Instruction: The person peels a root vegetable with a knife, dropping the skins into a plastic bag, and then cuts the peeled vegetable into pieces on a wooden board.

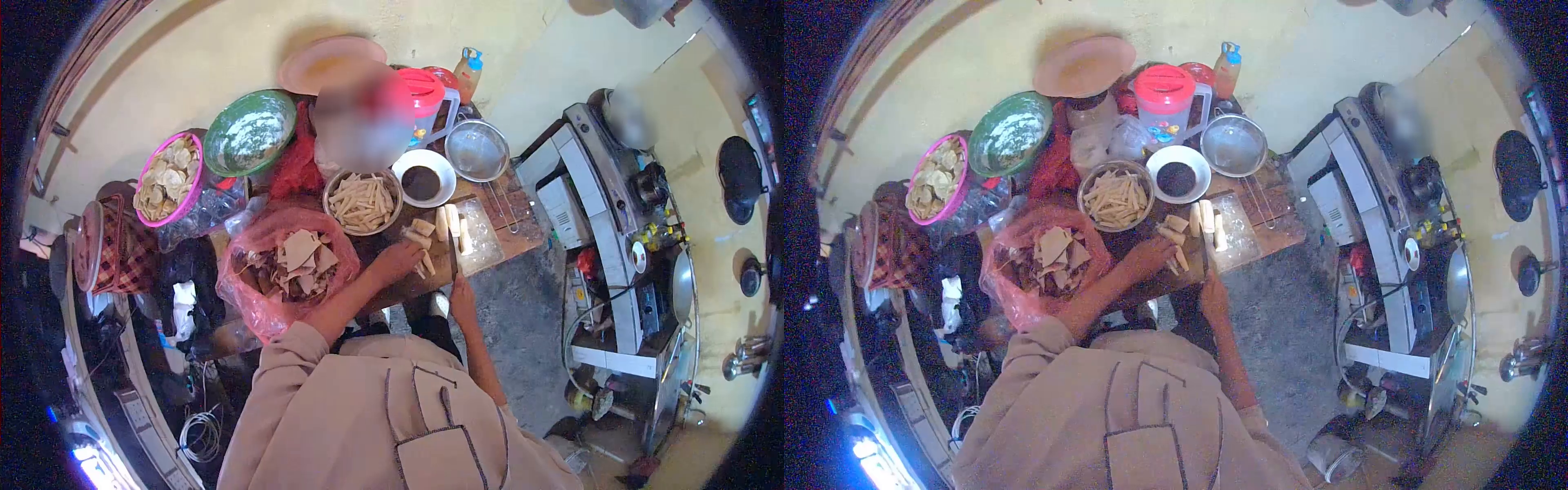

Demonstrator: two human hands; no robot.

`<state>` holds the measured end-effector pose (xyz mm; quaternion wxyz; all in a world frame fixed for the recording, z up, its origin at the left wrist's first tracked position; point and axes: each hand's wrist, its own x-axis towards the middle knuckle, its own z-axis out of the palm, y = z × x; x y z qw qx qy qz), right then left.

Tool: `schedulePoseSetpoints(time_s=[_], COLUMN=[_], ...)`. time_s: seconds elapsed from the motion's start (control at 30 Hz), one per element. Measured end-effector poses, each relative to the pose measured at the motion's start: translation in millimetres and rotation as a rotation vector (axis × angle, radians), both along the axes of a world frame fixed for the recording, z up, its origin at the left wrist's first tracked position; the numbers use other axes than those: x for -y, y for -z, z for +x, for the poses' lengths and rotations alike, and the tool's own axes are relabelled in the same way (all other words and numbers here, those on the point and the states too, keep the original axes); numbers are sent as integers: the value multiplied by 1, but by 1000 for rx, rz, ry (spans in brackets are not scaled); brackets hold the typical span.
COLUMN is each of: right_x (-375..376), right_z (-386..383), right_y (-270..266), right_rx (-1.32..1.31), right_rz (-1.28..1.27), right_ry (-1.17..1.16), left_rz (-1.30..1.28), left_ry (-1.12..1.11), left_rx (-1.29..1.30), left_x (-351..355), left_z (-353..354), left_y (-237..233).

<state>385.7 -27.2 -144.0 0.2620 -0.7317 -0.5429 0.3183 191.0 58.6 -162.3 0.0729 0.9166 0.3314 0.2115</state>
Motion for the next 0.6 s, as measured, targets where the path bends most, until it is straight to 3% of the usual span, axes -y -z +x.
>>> schedulePoseSetpoints(time_s=[0.17,0.33,0.47,0.57,0.6], right_x=[1,1,3,2,2], right_z=[-2,-1,-1,1,4], right_y=[-1,7,5,21,28], right_rx=[-27,-88,-113,47,-22], right_rz=[132,82,40,286,218], right_ry=[-28,-17,8,-33,-13], left_rz=[70,62,188,208,166], left_ry=[-10,89,36,-60,-97], left_rx=[-45,-74,-69,-124,-147], left_x=[-10,-13,-5,-1,3], left_z=[-3,-2,0,11,14], left_y=[6,0,1,13,9])
